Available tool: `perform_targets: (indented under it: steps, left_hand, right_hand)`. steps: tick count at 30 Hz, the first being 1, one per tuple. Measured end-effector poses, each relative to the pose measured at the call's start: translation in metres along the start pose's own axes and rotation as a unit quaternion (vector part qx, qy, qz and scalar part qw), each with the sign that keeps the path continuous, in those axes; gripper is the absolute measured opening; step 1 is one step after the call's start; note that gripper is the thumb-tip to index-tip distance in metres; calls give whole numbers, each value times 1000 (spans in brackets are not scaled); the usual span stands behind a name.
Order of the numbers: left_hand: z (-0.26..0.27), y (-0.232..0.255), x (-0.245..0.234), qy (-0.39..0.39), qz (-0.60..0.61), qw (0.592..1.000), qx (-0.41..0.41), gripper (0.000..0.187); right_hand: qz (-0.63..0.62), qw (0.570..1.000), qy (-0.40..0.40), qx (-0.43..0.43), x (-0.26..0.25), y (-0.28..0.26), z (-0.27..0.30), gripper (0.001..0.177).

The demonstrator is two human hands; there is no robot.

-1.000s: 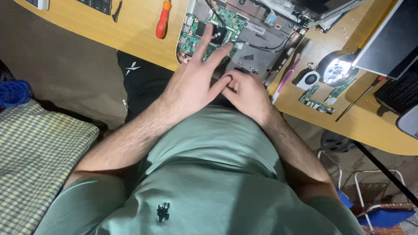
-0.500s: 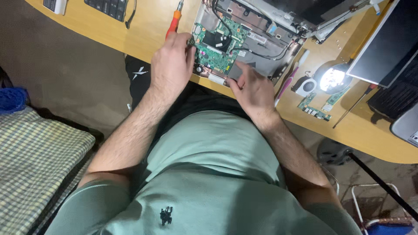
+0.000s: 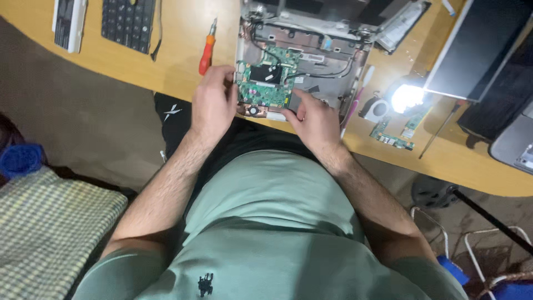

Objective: The person places a motherboard into a laptop chassis and secures it with screws. They then install a cooling fan and tighten additional screws to complete the assembly.

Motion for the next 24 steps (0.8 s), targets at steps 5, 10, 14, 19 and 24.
perform_targets:
  steps: [5,10,14,19,24]
  left_hand:
    - [-6,12,-3,7,25,1000,6,48]
    - [-11,-9,14,28,-11,1000,5,28]
    - [-13,-13,21,48,-42,998,-1,28]
    - [-21,3,12,46,-54,997,14,23]
    - [-21,4,14,14,-54,998,2,22]
  right_hand:
    - [-33,999,2,34,2,6,-1,70]
    - [-36,999,-7,32,4,6,-4,72]
    - [-61,998,-19,25,5,5,-4,73]
    - [-57,998,6,-2,12,10,-4,73]
    - [21,999,-10,26,23,20,-2,75]
Point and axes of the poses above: each hand's wrist, its own z-axis away from the middle knuckle, its own x-axis out of the palm, y = z × x, the point moved 3 cm from there along -z, towards the middle knuckle, and after that the axes turned 10 degrees about x, right-handed, at the moved point
